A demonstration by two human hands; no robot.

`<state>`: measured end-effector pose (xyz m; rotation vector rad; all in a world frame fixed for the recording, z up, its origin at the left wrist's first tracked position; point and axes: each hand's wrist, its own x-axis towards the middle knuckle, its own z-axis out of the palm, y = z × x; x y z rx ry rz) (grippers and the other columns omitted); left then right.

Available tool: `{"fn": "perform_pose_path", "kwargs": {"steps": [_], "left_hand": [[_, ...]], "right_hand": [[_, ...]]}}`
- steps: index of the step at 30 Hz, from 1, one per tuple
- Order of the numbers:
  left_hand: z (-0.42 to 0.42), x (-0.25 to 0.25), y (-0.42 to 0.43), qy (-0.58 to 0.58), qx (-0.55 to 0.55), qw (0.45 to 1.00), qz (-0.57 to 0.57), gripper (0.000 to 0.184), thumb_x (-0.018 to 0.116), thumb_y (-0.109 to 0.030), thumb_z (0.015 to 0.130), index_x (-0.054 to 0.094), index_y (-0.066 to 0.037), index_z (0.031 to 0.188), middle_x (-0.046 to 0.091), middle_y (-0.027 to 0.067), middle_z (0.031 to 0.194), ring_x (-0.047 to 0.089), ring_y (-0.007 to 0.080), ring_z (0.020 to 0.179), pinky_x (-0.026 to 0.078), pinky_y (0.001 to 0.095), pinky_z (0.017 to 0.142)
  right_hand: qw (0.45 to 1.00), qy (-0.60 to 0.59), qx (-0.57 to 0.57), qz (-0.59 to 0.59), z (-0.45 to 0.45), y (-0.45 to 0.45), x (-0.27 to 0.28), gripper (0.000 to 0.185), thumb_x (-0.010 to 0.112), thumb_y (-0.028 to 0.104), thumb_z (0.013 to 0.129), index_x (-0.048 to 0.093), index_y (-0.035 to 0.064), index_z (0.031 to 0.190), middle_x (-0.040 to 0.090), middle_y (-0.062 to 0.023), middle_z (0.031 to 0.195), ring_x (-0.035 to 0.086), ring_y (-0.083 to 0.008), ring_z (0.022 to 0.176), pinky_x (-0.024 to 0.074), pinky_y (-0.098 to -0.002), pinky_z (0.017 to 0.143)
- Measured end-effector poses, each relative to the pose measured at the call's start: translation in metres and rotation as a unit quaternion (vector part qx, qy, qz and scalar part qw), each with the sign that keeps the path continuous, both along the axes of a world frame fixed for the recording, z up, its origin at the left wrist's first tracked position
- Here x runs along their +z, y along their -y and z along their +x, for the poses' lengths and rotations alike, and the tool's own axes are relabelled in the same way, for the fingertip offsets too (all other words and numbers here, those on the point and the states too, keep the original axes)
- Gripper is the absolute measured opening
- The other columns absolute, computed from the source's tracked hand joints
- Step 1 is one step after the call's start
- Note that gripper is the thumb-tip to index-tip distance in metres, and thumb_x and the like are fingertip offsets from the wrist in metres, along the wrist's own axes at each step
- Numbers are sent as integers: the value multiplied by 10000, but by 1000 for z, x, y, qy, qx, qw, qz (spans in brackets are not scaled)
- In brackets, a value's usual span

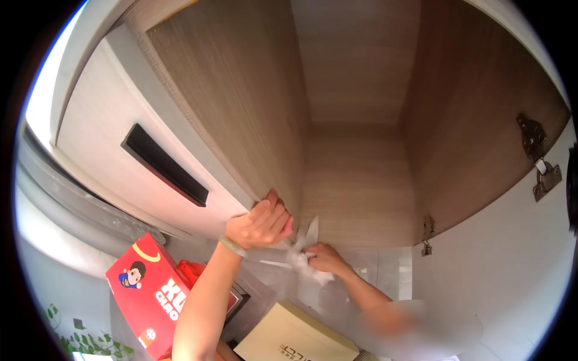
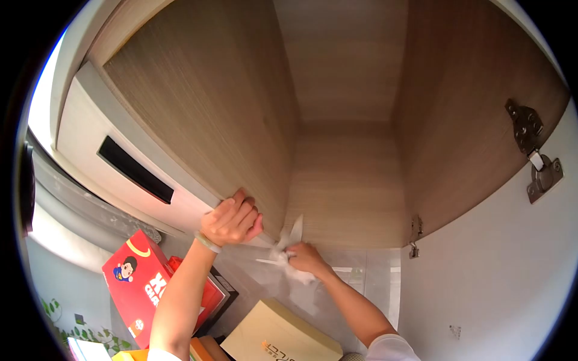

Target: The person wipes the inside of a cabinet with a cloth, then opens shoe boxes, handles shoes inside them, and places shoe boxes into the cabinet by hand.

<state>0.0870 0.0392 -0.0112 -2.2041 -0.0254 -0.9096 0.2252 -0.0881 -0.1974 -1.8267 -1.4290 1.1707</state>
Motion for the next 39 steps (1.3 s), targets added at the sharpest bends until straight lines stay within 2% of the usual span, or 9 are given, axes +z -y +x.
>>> {"fn": "perform_pose_path", "kwargs": {"steps": [5, 7, 10, 13, 17, 23, 30, 37, 39], "left_hand": [[-3, -4, -3, -19, 2, 1000, -2, 120, 632, -237, 756, 606, -158, 669, 653, -30, 796, 659, 116, 936, 390, 237, 907], [0, 0, -3, 0, -4, 1000, 12, 121, 629, -244, 758, 605, -162, 673, 651, -30, 794, 657, 114, 940, 371, 259, 953], [1, -2, -4, 19, -12, 1000, 20, 193, 600, -288, 794, 611, -133, 678, 616, -15, 769, 646, 139, 934, 360, 276, 1011], [0, 0, -2, -2, -3, 1000, 6, 123, 625, -247, 762, 602, -165, 672, 652, -29, 797, 653, 114, 953, 359, 267, 981], [0, 0, -1, 5, -3, 1000, 6, 121, 625, -247, 760, 602, -168, 673, 653, -33, 801, 652, 111, 959, 353, 270, 990], [1, -2, -2, 26, -4, 1000, 9, 126, 623, -248, 768, 604, -166, 673, 653, -37, 804, 650, 112, 967, 354, 266, 997], [2, -5, -4, 26, -21, 999, 3, 146, 609, -252, 782, 616, -137, 691, 638, -13, 797, 649, 132, 948, 368, 270, 1012], [0, -1, -5, 2, -26, 1000, 14, 146, 601, -230, 788, 582, -136, 679, 602, 19, 763, 634, 162, 924, 380, 269, 986], [-2, -1, -5, -3, -29, 1000, -1, 137, 604, -220, 787, 585, -133, 683, 599, 21, 765, 630, 162, 934, 390, 271, 978]], "right_hand": [[900, -180, -359, 169, 65, 1, 32, 416, 549, -37, 712, 711, 51, 1085, 707, -205, 992, 668, -339, 940, 525, -411, 854], [825, 235, -368, 360, 101, -22, 27, 402, 551, -43, 717, 713, 52, 1073, 717, -190, 933, 677, -334, 891, 521, -411, 852], [859, 368, -277, 225, 89, -13, -28, 461, 536, -62, 705, 692, 73, 1117, 713, -183, 960, 665, -344, 959, 510, -392, 866], [985, 57, -145, 67, 60, 25, -10, 397, 514, -60, 688, 716, 48, 1012, 708, -193, 911, 661, -327, 965, 505, -400, 854], [883, 83, -425, 178, 95, 49, -3, 325, 524, -59, 693, 718, 32, 937, 698, -162, 902, 661, -318, 937, 512, -370, 844], [678, 606, -384, 158, 155, 81, -51, 394, 594, -20, 772, 619, 95, 1148, 607, -124, 927, 616, -425, 945, 542, -455, 795], [915, 290, -281, -13, 75, 150, 35, 504, 601, 40, 701, 594, 87, 1203, 634, -209, 1039, 669, -376, 886, 532, -514, 726], [615, 716, -326, 55, 153, 115, 63, 345, 555, 59, 812, 673, 77, 1136, 619, -142, 1146, 565, -287, 1093, 414, -350, 916], [682, 691, -227, -70, 134, 124, 71, 328, 545, 98, 832, 673, 60, 1131, 632, -155, 1137, 587, -298, 1079, 434, -365, 896]]}}
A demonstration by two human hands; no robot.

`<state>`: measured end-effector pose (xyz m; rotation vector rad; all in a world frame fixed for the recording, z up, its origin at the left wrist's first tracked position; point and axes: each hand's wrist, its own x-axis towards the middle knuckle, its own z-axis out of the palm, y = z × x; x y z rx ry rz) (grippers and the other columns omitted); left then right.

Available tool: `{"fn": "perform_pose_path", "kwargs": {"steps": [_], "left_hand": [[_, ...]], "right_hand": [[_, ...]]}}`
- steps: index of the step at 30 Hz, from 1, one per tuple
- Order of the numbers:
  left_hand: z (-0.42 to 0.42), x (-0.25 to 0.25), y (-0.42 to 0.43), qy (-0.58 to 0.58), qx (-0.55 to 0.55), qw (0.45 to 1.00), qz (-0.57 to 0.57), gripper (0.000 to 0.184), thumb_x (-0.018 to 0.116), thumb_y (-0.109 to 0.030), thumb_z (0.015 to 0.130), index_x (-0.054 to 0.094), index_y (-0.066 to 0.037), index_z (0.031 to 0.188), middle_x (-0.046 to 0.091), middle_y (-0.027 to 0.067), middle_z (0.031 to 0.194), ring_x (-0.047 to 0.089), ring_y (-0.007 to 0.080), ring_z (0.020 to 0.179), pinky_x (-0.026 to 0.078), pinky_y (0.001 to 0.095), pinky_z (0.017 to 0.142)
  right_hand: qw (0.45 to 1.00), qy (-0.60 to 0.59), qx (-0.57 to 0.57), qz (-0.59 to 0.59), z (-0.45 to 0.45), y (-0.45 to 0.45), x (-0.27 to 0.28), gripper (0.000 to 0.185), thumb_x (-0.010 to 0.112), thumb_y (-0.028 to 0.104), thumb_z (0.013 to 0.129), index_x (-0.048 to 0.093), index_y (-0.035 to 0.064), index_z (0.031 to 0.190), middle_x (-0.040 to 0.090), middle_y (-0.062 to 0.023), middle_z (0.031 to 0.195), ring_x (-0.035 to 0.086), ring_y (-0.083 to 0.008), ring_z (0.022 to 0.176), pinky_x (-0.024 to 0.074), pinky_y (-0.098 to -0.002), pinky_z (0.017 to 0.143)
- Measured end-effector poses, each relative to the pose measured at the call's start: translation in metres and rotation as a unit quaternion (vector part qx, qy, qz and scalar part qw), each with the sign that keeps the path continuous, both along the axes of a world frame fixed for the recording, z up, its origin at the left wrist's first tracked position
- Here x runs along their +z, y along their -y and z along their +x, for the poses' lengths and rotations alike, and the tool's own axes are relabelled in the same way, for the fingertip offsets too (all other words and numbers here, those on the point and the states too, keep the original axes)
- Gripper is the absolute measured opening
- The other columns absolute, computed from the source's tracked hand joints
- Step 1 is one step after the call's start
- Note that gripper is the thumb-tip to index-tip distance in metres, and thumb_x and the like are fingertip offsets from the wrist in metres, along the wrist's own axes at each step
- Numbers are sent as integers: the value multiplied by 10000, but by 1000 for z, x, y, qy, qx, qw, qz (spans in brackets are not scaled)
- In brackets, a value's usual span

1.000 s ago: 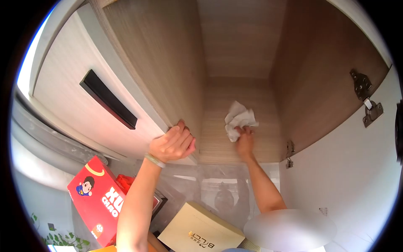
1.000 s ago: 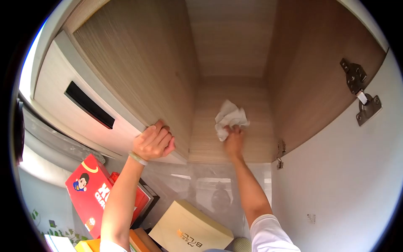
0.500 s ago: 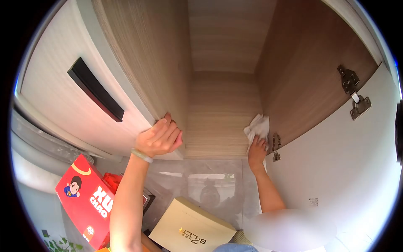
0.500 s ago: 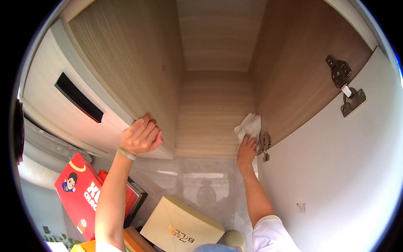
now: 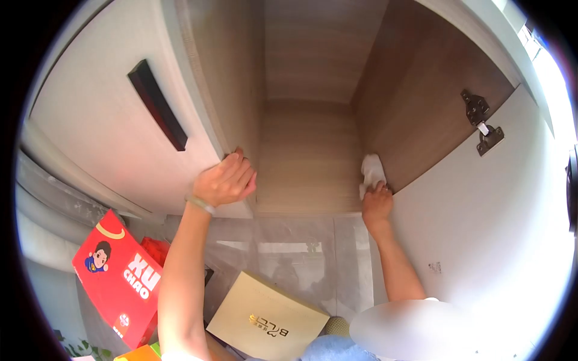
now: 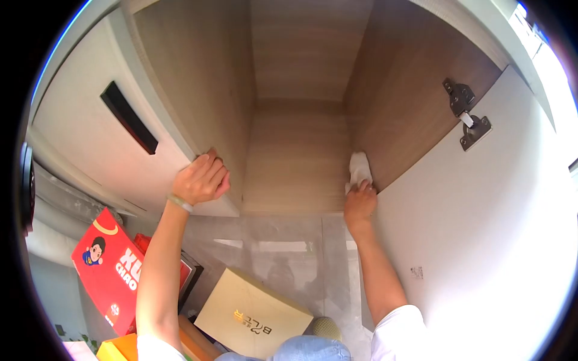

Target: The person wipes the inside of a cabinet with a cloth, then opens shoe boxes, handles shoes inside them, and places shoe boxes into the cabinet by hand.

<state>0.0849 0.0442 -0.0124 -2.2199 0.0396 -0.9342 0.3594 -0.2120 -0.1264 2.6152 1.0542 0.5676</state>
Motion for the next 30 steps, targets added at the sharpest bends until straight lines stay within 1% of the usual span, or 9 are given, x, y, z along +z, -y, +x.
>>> {"fn": "perform_pose_path", "kwargs": {"steps": [1, 5, 6, 13, 17, 20, 22, 26, 30], "left_hand": [[-1, 0, -1, -3, -3, 1000, -8, 129, 606, -211, 786, 587, -130, 687, 596, 23, 768, 626, 162, 944, 400, 273, 969], [1, 0, 0, 41, -17, 999, -10, 113, 624, -188, 774, 594, -114, 694, 609, 23, 785, 620, 167, 951, 433, 289, 948], [1, 2, -1, 14, -33, 999, -23, 108, 634, -185, 771, 605, -107, 702, 617, 22, 792, 617, 173, 939, 446, 294, 939], [-9, 9, 8, -53, -58, 987, -139, 107, 663, -195, 759, 660, -93, 726, 638, 20, 832, 602, 190, 897, 464, 316, 934], [-14, 13, 44, -11, -55, 972, -227, 83, 675, -168, 748, 660, -94, 714, 640, 21, 845, 606, 198, 871, 460, 317, 910], [-11, 3, 94, 141, -41, 928, -343, 38, 682, -133, 748, 665, -99, 744, 646, 33, 863, 615, 221, 842, 458, 324, 867], [-12, -21, 134, 276, -12, 824, -494, 63, 680, -113, 756, 678, -111, 818, 628, 54, 864, 603, 255, 826, 452, 377, 781], [-54, -58, 204, 180, 7, 765, -618, 143, 667, -63, 780, 686, -80, 921, 649, 72, 892, 643, 261, 838, 497, 371, 741], [-108, -84, 259, 224, 70, 691, -683, 168, 660, -51, 836, 696, -63, 1000, 663, 79, 873, 657, 199, 737, 513, 310, 682]], "right_hand": [[986, -95, -6, -137, -11, 1, 5, 321, 534, 137, 852, 673, 43, 1126, 644, -168, 1129, 609, -308, 1065, 454, -380, 875], [860, -503, 32, -81, -67, 30, -21, 311, 553, 205, 789, 694, 31, 1005, 684, -219, 1022, 669, -368, 979, 509, -499, 811], [911, -413, -5, -24, -99, 40, -15, 310, 547, 195, 784, 691, 12, 988, 682, -213, 1036, 663, -369, 975, 508, -509, 834], [901, -386, 102, 169, -144, 92, 22, 297, 506, 35, 783, 734, 109, 958, 682, -189, 973, 662, -391, 886, 524, -481, 802], [939, -327, 93, 53, -127, 127, -23, 242, 579, 129, 774, 722, 87, 964, 680, -157, 971, 674, -366, 871, 506, -464, 837], [936, -311, 59, -154, -118, 147, -62, 274, 581, 178, 791, 724, 120, 1016, 666, -179, 1041, 662, -364, 951, 507, -467, 869], [910, -306, 78, -269, -124, 150, -81, 328, 609, 246, 778, 708, 133, 1070, 619, -187, 1177, 607, -374, 1092, 455, -490, 960], [910, -244, 216, -257, -133, 132, -94, 413, 625, 272, 775, 676, 51, 1121, 609, -209, 1219, 561, -378, 1176, 433, -490, 980], [831, -433, 292, -190, -174, 84, -106, 388, 585, 304, 839, 682, 101, 1155, 631, -214, 1142, 580, -383, 1144, 427, -464, 999]]}}
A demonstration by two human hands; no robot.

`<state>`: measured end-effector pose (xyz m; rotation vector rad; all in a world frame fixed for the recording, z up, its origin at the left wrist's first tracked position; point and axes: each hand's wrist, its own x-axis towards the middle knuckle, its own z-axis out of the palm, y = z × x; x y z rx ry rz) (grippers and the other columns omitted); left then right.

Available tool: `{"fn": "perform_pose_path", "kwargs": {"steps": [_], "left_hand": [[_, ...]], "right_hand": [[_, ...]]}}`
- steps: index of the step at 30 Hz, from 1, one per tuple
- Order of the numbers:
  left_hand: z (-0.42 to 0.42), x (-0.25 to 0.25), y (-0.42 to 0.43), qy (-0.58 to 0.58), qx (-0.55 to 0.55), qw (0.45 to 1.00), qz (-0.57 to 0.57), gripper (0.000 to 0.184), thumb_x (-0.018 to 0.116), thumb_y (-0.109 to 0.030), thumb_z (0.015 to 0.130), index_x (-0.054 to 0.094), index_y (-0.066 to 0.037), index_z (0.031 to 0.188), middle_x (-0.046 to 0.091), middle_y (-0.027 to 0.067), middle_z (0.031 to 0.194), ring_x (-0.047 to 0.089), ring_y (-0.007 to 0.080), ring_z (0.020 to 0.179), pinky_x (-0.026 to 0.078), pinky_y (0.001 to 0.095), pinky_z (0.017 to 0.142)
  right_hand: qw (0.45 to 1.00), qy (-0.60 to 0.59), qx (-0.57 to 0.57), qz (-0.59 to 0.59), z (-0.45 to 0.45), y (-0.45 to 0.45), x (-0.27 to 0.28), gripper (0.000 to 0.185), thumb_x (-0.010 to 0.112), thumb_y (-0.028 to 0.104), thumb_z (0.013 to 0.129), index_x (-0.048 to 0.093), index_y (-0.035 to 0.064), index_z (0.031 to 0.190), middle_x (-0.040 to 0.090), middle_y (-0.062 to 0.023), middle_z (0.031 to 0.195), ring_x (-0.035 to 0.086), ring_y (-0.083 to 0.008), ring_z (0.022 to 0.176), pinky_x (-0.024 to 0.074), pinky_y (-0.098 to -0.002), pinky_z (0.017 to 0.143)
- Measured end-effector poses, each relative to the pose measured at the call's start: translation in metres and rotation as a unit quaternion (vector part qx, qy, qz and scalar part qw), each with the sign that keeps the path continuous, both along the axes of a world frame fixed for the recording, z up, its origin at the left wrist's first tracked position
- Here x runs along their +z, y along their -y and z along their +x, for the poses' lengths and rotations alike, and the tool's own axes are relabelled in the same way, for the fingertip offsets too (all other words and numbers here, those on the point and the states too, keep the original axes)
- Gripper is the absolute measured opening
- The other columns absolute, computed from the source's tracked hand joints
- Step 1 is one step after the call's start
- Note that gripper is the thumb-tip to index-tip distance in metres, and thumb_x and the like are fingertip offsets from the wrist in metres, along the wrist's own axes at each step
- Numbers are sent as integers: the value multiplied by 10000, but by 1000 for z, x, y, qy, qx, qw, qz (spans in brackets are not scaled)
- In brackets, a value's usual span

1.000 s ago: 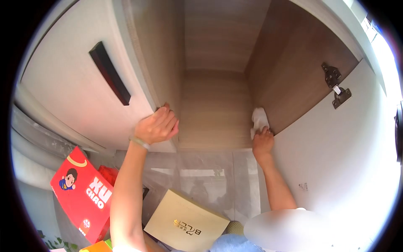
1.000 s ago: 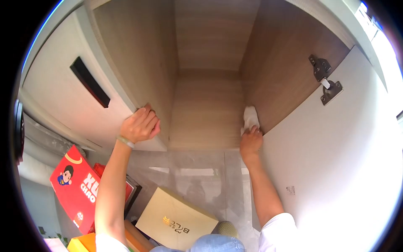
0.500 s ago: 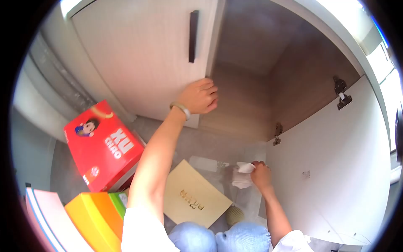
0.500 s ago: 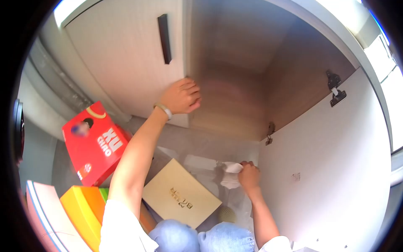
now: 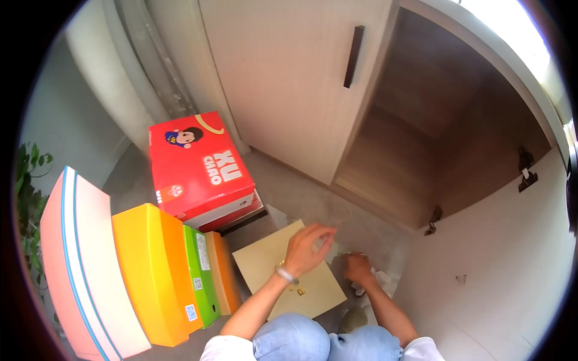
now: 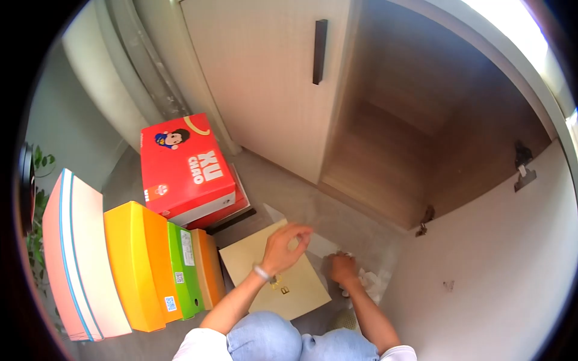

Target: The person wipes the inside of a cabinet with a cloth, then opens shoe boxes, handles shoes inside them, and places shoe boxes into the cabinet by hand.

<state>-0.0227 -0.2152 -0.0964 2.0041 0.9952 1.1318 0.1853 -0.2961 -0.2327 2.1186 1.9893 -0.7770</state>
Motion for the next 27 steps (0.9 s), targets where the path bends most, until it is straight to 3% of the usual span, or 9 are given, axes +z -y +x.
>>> {"fn": "perform_pose_path", "kwargs": {"steps": [2, 4, 9, 11, 13, 18, 23, 25, 27], "left_hand": [[-30, -25, 21, -20, -20, 998, -48, 197, 673, -79, 829, 695, -77, 1025, 662, 68, 860, 653, 208, 743, 518, 319, 671], [-56, -33, 44, -29, 5, 995, -93, 202, 673, -77, 827, 696, -79, 1027, 660, 65, 857, 649, 194, 735, 518, 307, 670], [-108, -52, 91, -31, 85, 994, -58, 221, 686, -87, 819, 694, -94, 1039, 622, 51, 797, 614, 157, 684, 505, 285, 629], [-125, -49, 115, -137, 113, 972, -156, 165, 708, -137, 822, 675, -92, 977, 549, 35, 688, 551, 153, 596, 477, 293, 566], [-130, -54, 134, -142, 111, 961, -208, 145, 716, -167, 828, 653, -87, 932, 509, 30, 647, 518, 152, 556, 457, 303, 536], [-138, -79, 161, -152, 82, 923, -343, 251, 716, -270, 857, 588, -54, 840, 438, 55, 512, 464, 178, 448, 407, 341, 483], [-147, -70, 167, -248, 119, 911, -308, 405, 612, -414, 902, 640, -47, 734, 605, 137, 582, 641, 287, 563, 490, 419, 563], [-155, -63, 173, -424, 93, 860, -267, 534, 541, -518, 914, 684, -35, 737, 666, 201, 683, 690, 366, 697, 524, 475, 632], [-162, -57, 173, -453, 107, 837, -289, 597, 525, -555, 911, 696, -8, 744, 672, 229, 711, 687, 394, 717, 529, 490, 661]], "right_hand": [[992, -117, -19, 38, -29, -9, -5, 391, 556, 332, 883, 677, 83, 1159, 647, -229, 1094, 593, -377, 1123, 434, -441, 991], [928, -315, -200, 22, -54, -7, -15, 437, 463, 400, 967, 671, 48, 1120, 660, -253, 1011, 618, -375, 1056, 452, -417, 949], [936, -295, -175, 74, -63, 5, 15, 519, 414, 475, 991, 670, 36, 1090, 669, -245, 1019, 631, -379, 1015, 461, -427, 901], [944, -274, -154, 101, -65, 11, 16, 535, 422, 497, 985, 671, 33, 1078, 675, -240, 1008, 638, -377, 1002, 464, -431, 889], [918, -307, -245, 62, -71, 10, 17, 568, 449, 546, 961, 664, 35, 1081, 684, -218, 988, 645, -377, 978, 469, -438, 869], [929, -240, -262, 101, -79, 20, 9, 639, 433, 623, 939, 652, 36, 1065, 709, -182, 873, 680, -386, 867, 515, -446, 794], [914, -242, -314, 80, -88, 48, 14, 734, 355, 680, 931, 621, 17, 1099, 696, -215, 962, 660, -396, 957, 489, -451, 858], [892, -271, -357, 62, -97, 64, 29, 797, 317, 683, 934, 606, -33, 1132, 666, -245, 1057, 623, -412, 1028, 457, -425, 899], [887, -270, -371, 56, -100, 72, 23, 792, 329, 689, 927, 583, -26, 1153, 656, -252, 1087, 614, -409, 1058, 448, -426, 920]]}}
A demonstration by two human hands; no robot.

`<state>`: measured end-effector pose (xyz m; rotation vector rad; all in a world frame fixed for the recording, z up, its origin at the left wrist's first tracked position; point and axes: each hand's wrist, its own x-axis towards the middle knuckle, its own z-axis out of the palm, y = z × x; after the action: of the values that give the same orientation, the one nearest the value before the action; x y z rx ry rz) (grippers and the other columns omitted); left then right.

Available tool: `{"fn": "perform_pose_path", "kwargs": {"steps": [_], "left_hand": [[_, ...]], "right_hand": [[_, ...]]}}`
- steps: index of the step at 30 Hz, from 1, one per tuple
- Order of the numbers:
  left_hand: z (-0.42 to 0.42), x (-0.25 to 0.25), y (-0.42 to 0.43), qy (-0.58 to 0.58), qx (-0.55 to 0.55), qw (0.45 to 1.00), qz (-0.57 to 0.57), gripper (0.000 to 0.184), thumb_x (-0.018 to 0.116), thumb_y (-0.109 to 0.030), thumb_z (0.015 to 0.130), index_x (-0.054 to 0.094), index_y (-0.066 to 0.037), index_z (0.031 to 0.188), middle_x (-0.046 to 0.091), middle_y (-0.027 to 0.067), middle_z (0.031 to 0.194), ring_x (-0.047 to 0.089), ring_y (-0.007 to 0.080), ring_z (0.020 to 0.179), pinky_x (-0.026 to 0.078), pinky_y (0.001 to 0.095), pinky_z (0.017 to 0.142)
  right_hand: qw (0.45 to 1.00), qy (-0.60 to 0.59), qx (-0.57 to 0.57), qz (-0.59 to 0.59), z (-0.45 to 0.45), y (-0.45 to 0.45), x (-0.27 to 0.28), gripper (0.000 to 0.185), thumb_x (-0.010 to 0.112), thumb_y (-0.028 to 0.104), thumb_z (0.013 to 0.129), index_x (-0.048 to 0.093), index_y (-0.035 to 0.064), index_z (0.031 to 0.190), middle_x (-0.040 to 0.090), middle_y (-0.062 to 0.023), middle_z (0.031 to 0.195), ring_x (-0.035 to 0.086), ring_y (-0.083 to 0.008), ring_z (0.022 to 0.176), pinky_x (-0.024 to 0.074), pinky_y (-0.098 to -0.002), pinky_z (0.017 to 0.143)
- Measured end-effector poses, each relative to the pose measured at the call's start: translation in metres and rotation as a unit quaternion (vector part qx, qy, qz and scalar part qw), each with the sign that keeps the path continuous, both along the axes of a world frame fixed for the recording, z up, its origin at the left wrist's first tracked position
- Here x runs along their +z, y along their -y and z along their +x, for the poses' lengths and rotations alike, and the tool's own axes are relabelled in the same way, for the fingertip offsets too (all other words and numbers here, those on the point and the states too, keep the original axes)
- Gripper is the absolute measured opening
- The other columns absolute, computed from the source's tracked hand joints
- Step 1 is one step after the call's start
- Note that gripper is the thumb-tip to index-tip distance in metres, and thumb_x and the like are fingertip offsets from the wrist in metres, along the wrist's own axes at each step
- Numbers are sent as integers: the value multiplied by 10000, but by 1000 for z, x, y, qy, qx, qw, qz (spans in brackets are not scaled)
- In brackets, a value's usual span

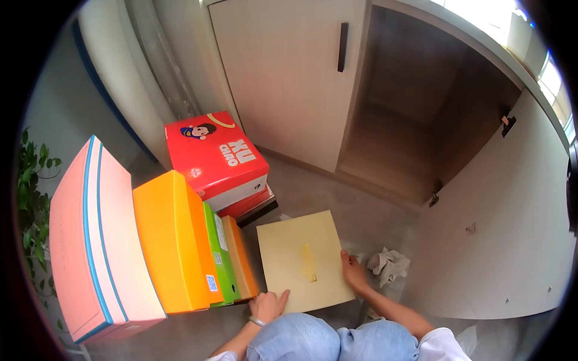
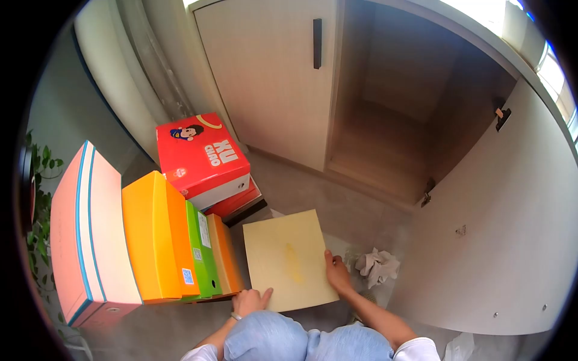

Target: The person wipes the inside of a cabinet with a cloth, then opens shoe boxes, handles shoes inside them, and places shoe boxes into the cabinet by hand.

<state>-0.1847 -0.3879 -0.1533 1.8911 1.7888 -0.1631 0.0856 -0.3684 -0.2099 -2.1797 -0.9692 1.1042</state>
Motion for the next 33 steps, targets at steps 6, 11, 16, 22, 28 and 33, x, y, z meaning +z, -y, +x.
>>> {"fn": "perform_pose_path", "kwargs": {"steps": [6, 11, 16, 22, 28, 33], "left_hand": [[-10, -2, 3, 14, 6, 1000, -21, 798, 539, -622, 883, 557, 156, 1060, 644, 348, 908, 658, 479, 850, 522, 527, 747], [1, -23, -2, 149, -7, 989, -5, 826, 633, -562, 857, 340, 125, 1212, 562, 386, 1092, 616, 493, 964, 509, 517, 786], [31, -39, -24, 242, -16, 969, 38, 633, 671, -482, 860, 369, 15, 1111, 529, 260, 1064, 577, 445, 961, 470, 486, 826], [63, -17, -48, 193, -55, 973, 113, 795, 717, -523, 796, 381, -3, 1294, 388, 257, 1352, 423, 436, 1251, 348, 523, 996], [67, 13, -37, 258, -219, 896, 289, 1025, 813, -364, 681, 266, -33, 1482, 288, 229, 1516, 346, 417, 1374, 350, 474, 1087], [46, -2, -38, 369, 55, 853, 365, 934, 723, -40, 693, 219, 2, 1478, 387, 235, 1442, 466, 354, 1289, 420, 397, 1038]], "right_hand": [[996, -83, -17, 20, 11, 13, -29, 802, 381, 664, 928, 548, -85, 1162, 631, -274, 1118, 614, -361, 1065, 445, -396, 913], [992, -127, -2, 24, 22, 8, -10, 769, 448, 661, 908, 558, -70, 1117, 648, -263, 1023, 625, -342, 1010, 449, -383, 905], [991, -35, -115, 64, 48, -15, -23, 759, 507, 666, 880, 585, -76, 1020, 653, -225, 951, 635, -298, 915, 475, -385, 828], [996, -28, -54, 64, 54, -12, 56, 724, 533, 642, 885, 601, -63, 1039, 662, -165, 932, 630, -240, 884, 484, -340, 806], [946, -221, 177, 156, 21, -38, 131, 597, 436, 536, 992, 663, -16, 995, 599, -55, 688, 548, -115, 532, 401, -263, 492], [937, -251, 95, 225, 64, -56, 136, 457, 444, 412, 1015, 674, 21, 1074, 606, -19, 781, 536, -91, 638, 404, -223, 585]]}}
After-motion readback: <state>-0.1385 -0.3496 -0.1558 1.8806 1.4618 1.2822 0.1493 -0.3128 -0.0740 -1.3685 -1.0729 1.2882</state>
